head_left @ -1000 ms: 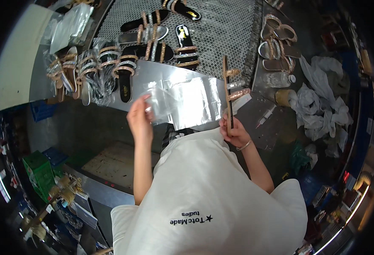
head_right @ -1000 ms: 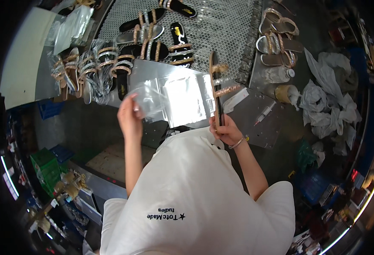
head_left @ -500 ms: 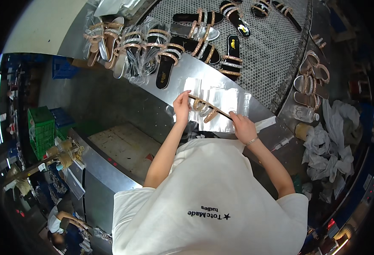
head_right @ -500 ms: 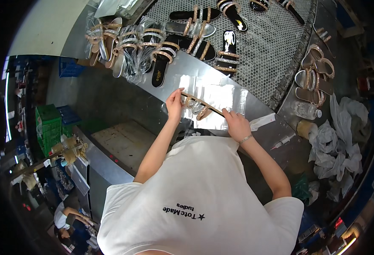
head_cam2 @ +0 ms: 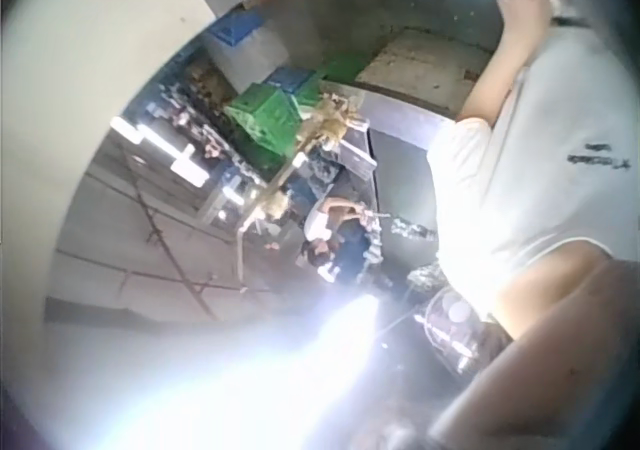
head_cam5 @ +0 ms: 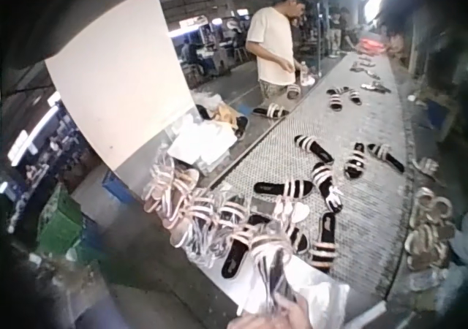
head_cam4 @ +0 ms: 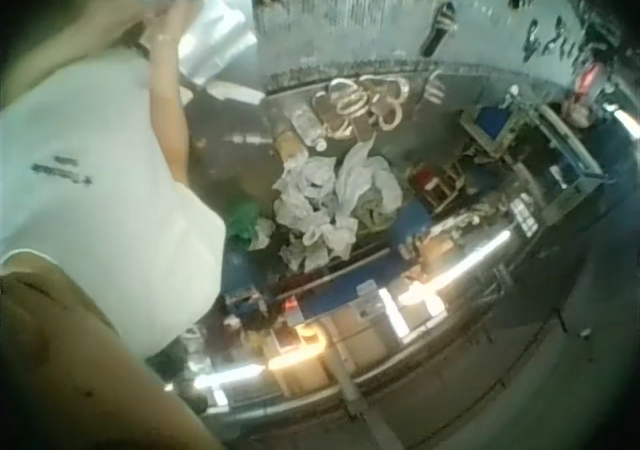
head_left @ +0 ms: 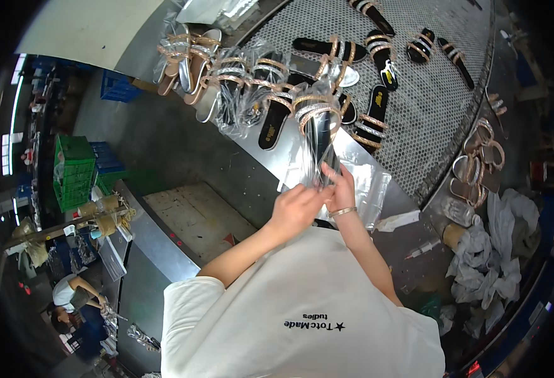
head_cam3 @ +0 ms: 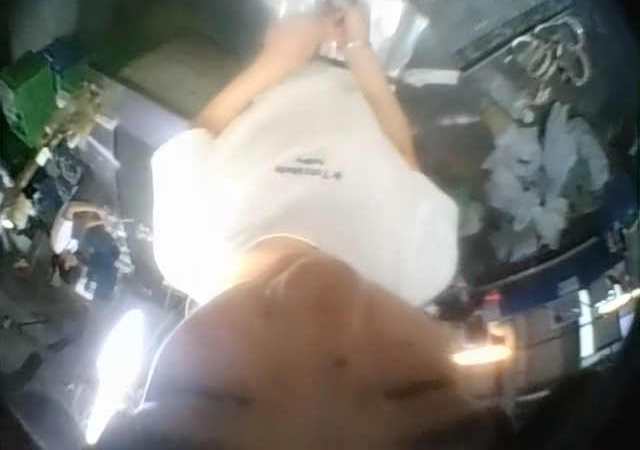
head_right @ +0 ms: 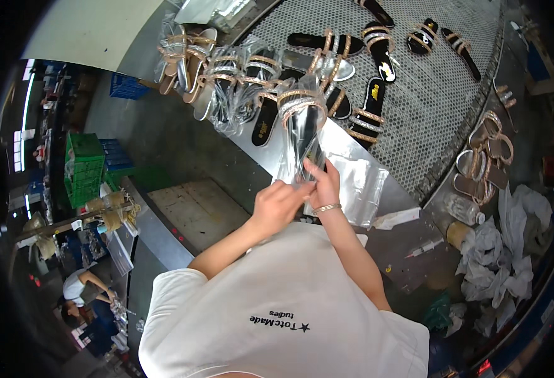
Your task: The person picks up black sandals with gold straps from a metal mesh table, places them into clear plastic bags, and sets the packaged sandals aside. The person repeats this process for multiple pairs of sandals throughout the clip.
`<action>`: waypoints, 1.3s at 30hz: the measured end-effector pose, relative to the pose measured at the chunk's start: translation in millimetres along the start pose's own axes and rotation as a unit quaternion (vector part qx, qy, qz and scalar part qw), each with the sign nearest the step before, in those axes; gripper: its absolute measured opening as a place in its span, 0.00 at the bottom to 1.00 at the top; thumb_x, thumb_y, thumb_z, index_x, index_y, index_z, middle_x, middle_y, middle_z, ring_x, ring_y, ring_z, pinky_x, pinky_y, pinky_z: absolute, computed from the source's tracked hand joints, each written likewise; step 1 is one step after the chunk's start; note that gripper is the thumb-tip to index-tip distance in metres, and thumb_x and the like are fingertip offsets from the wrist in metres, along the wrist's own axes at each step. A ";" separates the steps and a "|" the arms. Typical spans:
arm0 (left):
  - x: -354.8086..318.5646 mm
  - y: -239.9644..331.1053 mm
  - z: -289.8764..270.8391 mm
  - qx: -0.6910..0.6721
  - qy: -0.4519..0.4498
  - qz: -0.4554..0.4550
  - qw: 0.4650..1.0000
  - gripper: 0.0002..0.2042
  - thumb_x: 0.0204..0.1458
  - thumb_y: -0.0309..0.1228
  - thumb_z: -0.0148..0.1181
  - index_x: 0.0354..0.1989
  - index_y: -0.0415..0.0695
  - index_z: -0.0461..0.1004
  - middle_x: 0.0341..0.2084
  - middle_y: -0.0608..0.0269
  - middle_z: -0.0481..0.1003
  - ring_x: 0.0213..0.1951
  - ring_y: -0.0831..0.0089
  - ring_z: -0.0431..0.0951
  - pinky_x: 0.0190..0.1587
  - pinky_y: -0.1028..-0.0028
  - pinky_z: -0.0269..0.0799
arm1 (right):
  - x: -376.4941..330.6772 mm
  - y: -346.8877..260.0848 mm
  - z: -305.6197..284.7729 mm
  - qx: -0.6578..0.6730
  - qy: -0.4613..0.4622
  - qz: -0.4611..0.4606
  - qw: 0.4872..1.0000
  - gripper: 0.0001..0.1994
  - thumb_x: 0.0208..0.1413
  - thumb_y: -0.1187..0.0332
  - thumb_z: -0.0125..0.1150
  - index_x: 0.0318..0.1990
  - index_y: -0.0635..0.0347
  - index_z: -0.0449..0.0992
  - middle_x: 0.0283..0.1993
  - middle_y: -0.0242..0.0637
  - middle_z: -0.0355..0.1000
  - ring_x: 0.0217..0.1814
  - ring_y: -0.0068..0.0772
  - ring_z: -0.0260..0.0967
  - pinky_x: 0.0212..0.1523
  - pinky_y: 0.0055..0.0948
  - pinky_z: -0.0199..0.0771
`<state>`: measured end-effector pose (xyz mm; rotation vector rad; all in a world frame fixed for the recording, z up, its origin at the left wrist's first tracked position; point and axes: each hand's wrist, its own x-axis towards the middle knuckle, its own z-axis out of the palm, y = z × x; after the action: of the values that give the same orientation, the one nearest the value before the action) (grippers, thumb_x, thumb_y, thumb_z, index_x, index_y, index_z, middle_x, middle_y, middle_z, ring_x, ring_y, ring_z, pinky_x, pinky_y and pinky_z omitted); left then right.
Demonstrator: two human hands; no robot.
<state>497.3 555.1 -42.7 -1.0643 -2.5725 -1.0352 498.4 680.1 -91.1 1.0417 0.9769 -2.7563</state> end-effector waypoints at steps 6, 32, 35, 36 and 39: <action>41.8 -68.5 -47.7 -0.301 0.124 -0.283 0.902 0.43 0.42 0.54 0.62 0.62 0.42 0.53 0.56 0.53 0.62 0.57 0.63 0.63 0.56 0.66 0.59 | 31.2 -0.9 22.3 -0.190 -0.149 -0.114 0.964 0.23 0.53 0.72 0.59 0.55 0.65 0.60 0.42 0.34 0.69 0.39 0.22 0.67 0.38 0.23 0.70; 24.4 -180.2 46.6 -0.019 0.076 -0.294 0.953 0.30 0.45 0.29 0.59 0.56 0.34 0.55 0.53 0.45 0.59 0.57 0.48 0.57 0.60 0.58 0.49 | 29.4 -212.9 -92.5 -0.437 0.192 -0.446 0.757 0.08 0.47 0.72 0.66 0.33 0.64 0.75 0.25 0.20 0.64 0.24 0.09 0.53 0.23 0.11 0.52; 13.4 -188.2 57.6 0.071 -0.014 -0.260 0.963 0.29 0.45 0.29 0.59 0.56 0.36 0.56 0.53 0.45 0.60 0.57 0.48 0.57 0.60 0.58 0.49 | -19.6 -207.2 -131.4 -0.456 0.222 -0.433 0.745 0.07 0.48 0.72 0.66 0.32 0.64 0.75 0.25 0.19 0.64 0.25 0.08 0.54 0.23 0.12 0.52; 10.8 -178.4 64.6 0.157 0.023 -0.254 0.954 0.27 0.43 0.28 0.58 0.54 0.37 0.59 0.53 0.47 0.61 0.56 0.49 0.58 0.59 0.57 0.49 | -33.6 -203.6 -150.4 -0.473 0.224 -0.399 0.753 0.07 0.48 0.72 0.66 0.31 0.64 0.74 0.24 0.19 0.63 0.24 0.08 0.53 0.23 0.12 0.51; 21.4 -151.4 67.6 0.132 0.045 -0.125 0.982 0.23 0.42 0.27 0.57 0.50 0.40 0.62 0.51 0.48 0.62 0.55 0.50 0.59 0.58 0.56 0.50 | -65.4 -181.6 -196.5 -0.522 0.234 -0.303 0.762 0.07 0.47 0.72 0.66 0.25 0.64 0.73 0.19 0.17 0.60 0.21 0.08 0.51 0.20 0.13 0.50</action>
<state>386.1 535.4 -166.1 -0.6293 -2.7190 -0.7392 619.4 926.2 -65.6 1.2499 2.8250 -1.5333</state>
